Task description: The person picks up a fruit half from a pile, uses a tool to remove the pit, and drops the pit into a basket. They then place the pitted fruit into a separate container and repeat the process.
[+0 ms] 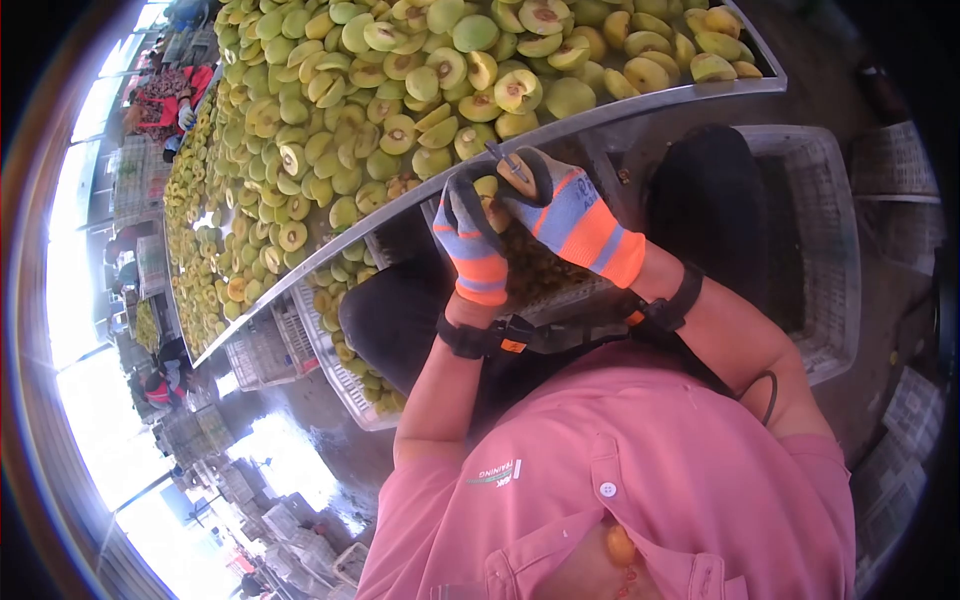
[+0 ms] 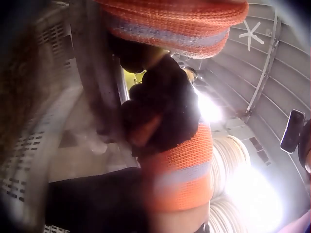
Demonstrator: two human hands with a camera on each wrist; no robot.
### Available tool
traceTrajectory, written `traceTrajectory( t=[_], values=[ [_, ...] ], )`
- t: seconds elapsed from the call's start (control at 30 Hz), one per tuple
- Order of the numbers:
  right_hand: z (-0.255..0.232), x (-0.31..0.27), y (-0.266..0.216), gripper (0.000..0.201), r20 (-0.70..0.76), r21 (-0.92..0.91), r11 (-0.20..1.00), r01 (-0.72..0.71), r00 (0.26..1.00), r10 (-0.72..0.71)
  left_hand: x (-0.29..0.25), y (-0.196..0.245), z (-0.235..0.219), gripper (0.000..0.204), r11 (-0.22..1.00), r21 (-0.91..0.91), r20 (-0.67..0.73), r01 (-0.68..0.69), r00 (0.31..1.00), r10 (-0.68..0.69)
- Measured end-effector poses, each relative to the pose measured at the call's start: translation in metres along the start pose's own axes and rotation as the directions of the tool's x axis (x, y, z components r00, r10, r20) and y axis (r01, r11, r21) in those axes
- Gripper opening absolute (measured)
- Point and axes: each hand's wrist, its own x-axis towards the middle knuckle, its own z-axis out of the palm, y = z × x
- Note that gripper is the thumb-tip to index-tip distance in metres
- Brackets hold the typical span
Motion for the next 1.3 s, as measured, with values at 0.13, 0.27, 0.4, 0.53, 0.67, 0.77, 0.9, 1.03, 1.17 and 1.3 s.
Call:
traceTrajectory(
  t=[0.13, 0.27, 0.4, 0.53, 0.67, 0.77, 0.9, 1.03, 1.17, 1.3],
  values=[
    [-0.001, 0.001, 0.005, 0.027, 0.184, 0.199, 0.974, -0.107, 0.98, 0.07, -0.001, 0.005, -0.003, 0.017, 0.889, -0.351, -0.014, 0.293, 0.948, -0.318],
    [0.0, -0.008, -0.002, 0.024, 0.287, 0.242, 0.949, -0.203, 0.949, 0.13, 0.01, 0.006, -0.003, 0.03, 0.883, -0.384, -0.052, 0.27, 0.948, -0.313],
    [-0.005, -0.012, 0.006, 0.024, 0.358, 0.244, 0.893, -0.377, 0.891, 0.279, 0.011, -0.005, -0.014, 0.035, 0.987, 0.088, -0.013, -0.135, 0.99, 0.137],
    [-0.007, -0.011, 0.003, 0.025, 0.41, 0.17, 0.881, -0.442, 0.844, 0.345, 0.011, -0.002, -0.013, 0.04, 0.967, 0.115, 0.014, -0.229, 0.973, 0.229],
    [-0.004, -0.012, 0.01, 0.026, 0.393, 0.082, 0.898, -0.433, 0.842, 0.37, 0.011, 0.006, -0.006, 0.026, 0.991, -0.127, -0.009, 0.048, 0.999, -0.05],
    [0.003, -0.017, 0.023, 0.028, 0.377, 0.001, 0.901, -0.433, 0.835, 0.401, 0.007, -0.001, -0.003, 0.031, 0.93, -0.31, 0.025, 0.199, 0.979, -0.202],
    [0.003, -0.015, 0.02, 0.032, 0.371, -0.004, 0.877, -0.481, 0.813, 0.448, 0.002, 0.013, 0.003, 0.031, 0.985, -0.126, 0.017, 0.121, 0.993, -0.12],
    [0.007, -0.017, 0.022, 0.034, 0.31, -0.083, 0.861, -0.502, 0.808, 0.502, 0.0, 0.011, 0.008, 0.029, 0.987, -0.135, -0.042, 0.084, 0.995, -0.09],
    [0.003, -0.017, 0.02, 0.034, 0.28, -0.082, 0.901, -0.425, 0.858, 0.43, 0.0, 0.008, 0.01, 0.028, 0.983, -0.159, -0.047, 0.091, 0.994, -0.099],
    [-0.004, -0.015, 0.012, 0.035, 0.281, -0.235, 0.892, -0.385, 0.852, 0.442, -0.001, 0.006, 0.012, 0.027, 0.994, -0.106, -0.034, 0.028, 0.999, -0.032]
  ],
)
